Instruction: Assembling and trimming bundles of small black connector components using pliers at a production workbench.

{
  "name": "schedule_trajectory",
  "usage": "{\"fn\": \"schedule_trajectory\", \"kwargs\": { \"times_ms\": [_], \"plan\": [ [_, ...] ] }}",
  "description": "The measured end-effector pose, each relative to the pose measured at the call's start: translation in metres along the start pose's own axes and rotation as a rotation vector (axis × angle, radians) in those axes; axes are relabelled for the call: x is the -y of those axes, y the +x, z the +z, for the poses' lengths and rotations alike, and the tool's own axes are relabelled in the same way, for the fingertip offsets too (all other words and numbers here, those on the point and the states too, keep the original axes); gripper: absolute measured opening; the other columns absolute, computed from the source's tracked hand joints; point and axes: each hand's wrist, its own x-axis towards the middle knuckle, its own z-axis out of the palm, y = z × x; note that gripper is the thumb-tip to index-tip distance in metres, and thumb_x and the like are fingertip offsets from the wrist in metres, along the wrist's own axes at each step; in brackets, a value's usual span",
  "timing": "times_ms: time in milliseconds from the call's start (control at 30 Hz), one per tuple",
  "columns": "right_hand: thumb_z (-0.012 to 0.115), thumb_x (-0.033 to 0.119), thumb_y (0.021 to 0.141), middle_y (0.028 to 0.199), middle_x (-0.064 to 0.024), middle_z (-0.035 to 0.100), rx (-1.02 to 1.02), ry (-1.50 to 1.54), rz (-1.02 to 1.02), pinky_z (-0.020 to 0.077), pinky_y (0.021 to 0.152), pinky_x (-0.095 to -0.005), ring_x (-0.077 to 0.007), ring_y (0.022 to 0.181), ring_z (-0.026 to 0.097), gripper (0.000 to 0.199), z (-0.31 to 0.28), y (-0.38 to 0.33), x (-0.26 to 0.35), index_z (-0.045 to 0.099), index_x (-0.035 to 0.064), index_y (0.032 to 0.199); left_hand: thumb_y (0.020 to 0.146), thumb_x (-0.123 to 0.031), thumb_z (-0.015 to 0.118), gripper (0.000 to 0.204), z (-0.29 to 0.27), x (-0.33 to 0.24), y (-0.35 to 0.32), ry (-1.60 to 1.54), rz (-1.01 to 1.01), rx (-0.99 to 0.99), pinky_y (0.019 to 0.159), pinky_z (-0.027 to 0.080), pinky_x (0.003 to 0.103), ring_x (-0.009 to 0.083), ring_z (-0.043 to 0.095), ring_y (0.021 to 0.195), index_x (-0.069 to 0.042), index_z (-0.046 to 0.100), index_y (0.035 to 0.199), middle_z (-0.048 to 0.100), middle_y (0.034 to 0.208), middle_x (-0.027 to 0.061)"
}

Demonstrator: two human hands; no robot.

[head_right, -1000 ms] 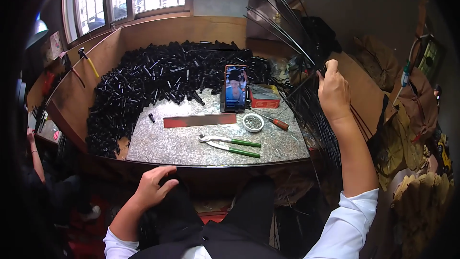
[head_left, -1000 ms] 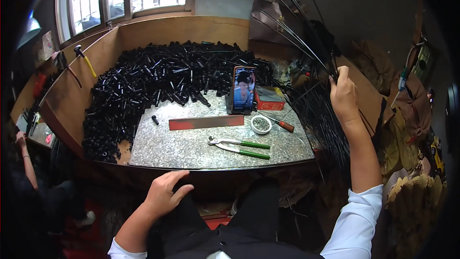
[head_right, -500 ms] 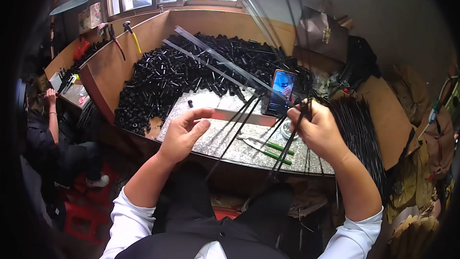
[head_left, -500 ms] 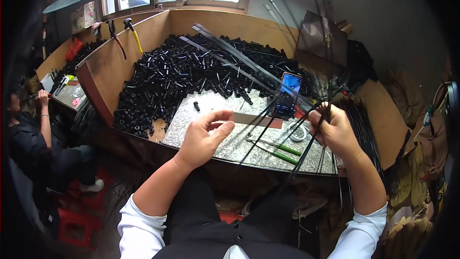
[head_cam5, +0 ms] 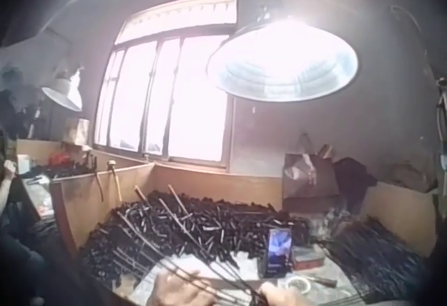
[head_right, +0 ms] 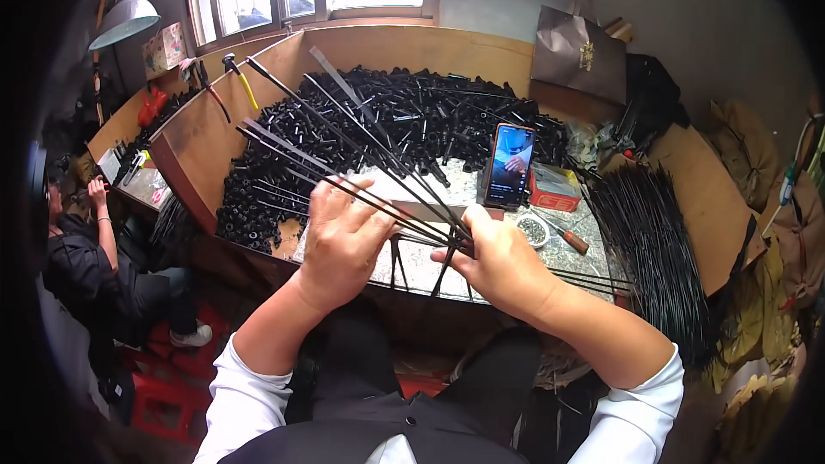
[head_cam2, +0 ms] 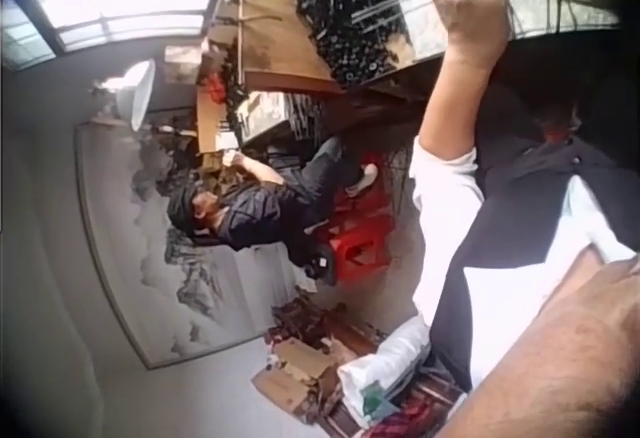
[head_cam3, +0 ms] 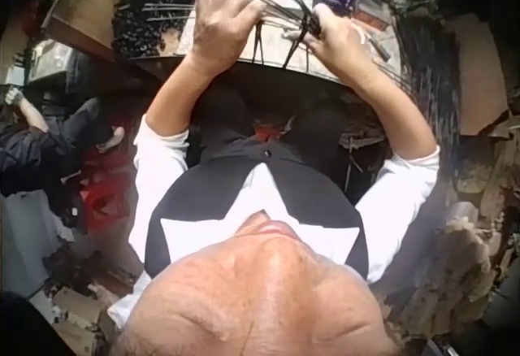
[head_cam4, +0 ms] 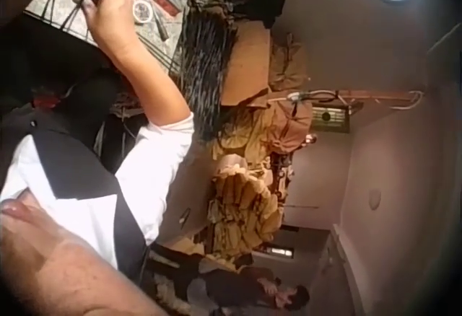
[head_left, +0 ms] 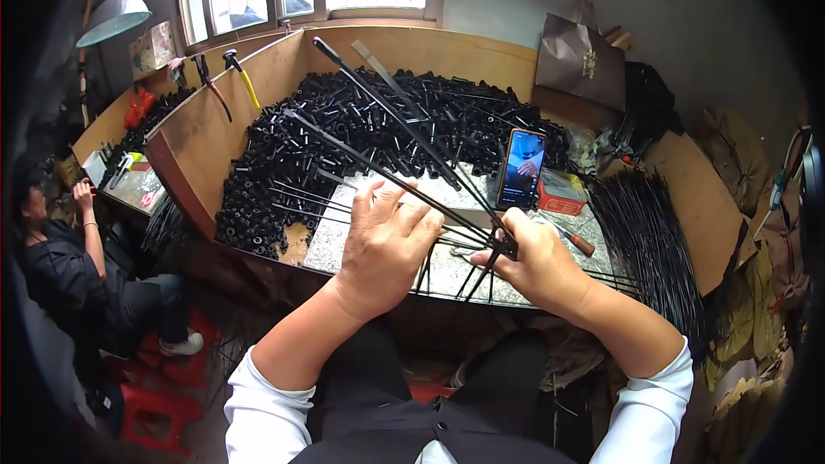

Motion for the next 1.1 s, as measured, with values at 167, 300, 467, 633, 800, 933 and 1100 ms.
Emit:
{"fn": "schedule_trajectory", "kwargs": {
  "times_ms": [167, 300, 467, 633, 800, 933, 1100],
  "plan": [
    [0.069, 0.005, 0.079, 0.069, -0.0168, 0.060, -0.093, 0.003, -0.098, 0.0462, 0.059, -0.0408, -0.0352, 0.066, 0.061, 0.025, 0.010, 0.001, -0.017, 0.046, -0.0010, 0.088, 0.076, -0.013, 0.060, 0.017, -0.016, -0.009, 0.007, 0.213, 0.110, -0.001, 0.084, 0.044, 0.042, 0.0235, 0.060, 0.085, -0.003, 0.064, 0.088, 0.061, 0.084, 0.0084],
    [0.068, 0.005, 0.079, 0.069, -0.0170, 0.060, -0.147, -0.015, -0.084, 0.0447, 0.058, -0.0400, -0.0351, 0.064, 0.060, 0.018, 0.004, 0.006, -0.022, 0.052, -0.0012, 0.085, 0.082, -0.024, 0.068, 0.035, -0.012, -0.026, -0.023, -0.074, -0.232, 0.497, 0.083, 0.046, 0.040, 0.0306, 0.061, 0.089, 0.004, 0.062, 0.102, 0.063, 0.092, 0.0184],
    [0.070, 0.007, 0.078, 0.071, -0.0159, 0.061, -0.107, 0.022, -0.034, 0.0451, 0.058, -0.0367, -0.0276, 0.064, 0.062, 0.021, 0.005, 0.008, -0.014, 0.053, -0.0002, 0.090, 0.070, -0.049, 0.078, 0.109, 0.019, 0.007, -0.046, -0.630, -0.702, 0.406, 0.104, 0.035, 0.043, 0.0434, 0.044, 0.123, 0.017, 0.024, 0.137, 0.042, 0.132, 0.0345],
    [0.068, -0.001, 0.075, 0.079, -0.0169, 0.064, -0.098, 0.052, -0.172, 0.0498, 0.065, -0.0352, -0.0307, 0.074, 0.066, 0.037, 0.016, 0.019, -0.014, 0.050, 0.0002, 0.107, 0.063, -0.032, 0.087, 0.125, 0.030, -0.012, -0.013, -1.111, -0.672, 0.421, 0.112, 0.023, 0.039, 0.0366, 0.026, 0.136, 0.011, 0.001, 0.142, 0.028, 0.143, 0.0274],
    [0.061, -0.005, 0.074, 0.084, -0.0196, 0.064, -0.090, 0.062, -0.246, 0.0504, 0.071, -0.0391, -0.0363, 0.081, 0.065, 0.040, 0.025, 0.036, 0.005, 0.049, -0.0007, 0.112, 0.065, -0.015, 0.082, 0.104, 0.054, -0.038, -0.014, -0.908, -0.496, 0.204, 0.105, 0.032, 0.043, 0.0395, 0.035, 0.128, 0.003, 0.014, 0.142, 0.035, 0.135, 0.0254],
    [0.062, -0.003, 0.075, 0.084, -0.0190, 0.064, -0.112, 0.065, -0.283, 0.0501, 0.072, -0.0391, -0.0362, 0.082, 0.065, 0.043, 0.028, 0.037, 0.004, 0.047, -0.0003, 0.115, 0.074, 0.001, 0.066, 0.085, 0.079, -0.035, -0.028, -0.791, -0.521, -0.004, 0.091, 0.044, 0.043, 0.0409, 0.054, 0.109, 0.003, 0.016, 0.143, 0.053, 0.115, 0.0272],
    [0.062, 0.003, 0.078, 0.077, -0.0162, 0.059, 0.022, 0.035, -0.138, 0.0480, 0.068, -0.0403, -0.0351, 0.073, 0.061, 0.049, 0.026, 0.005, -0.005, 0.043, 0.0009, 0.122, 0.085, 0.013, 0.050, 0.042, 0.062, 0.009, -0.020, -0.983, -0.719, -0.337, 0.072, 0.051, 0.026, 0.0117, 0.061, 0.076, 0.004, 0.046, 0.125, 0.063, 0.090, 0.0074]
  ]
}}
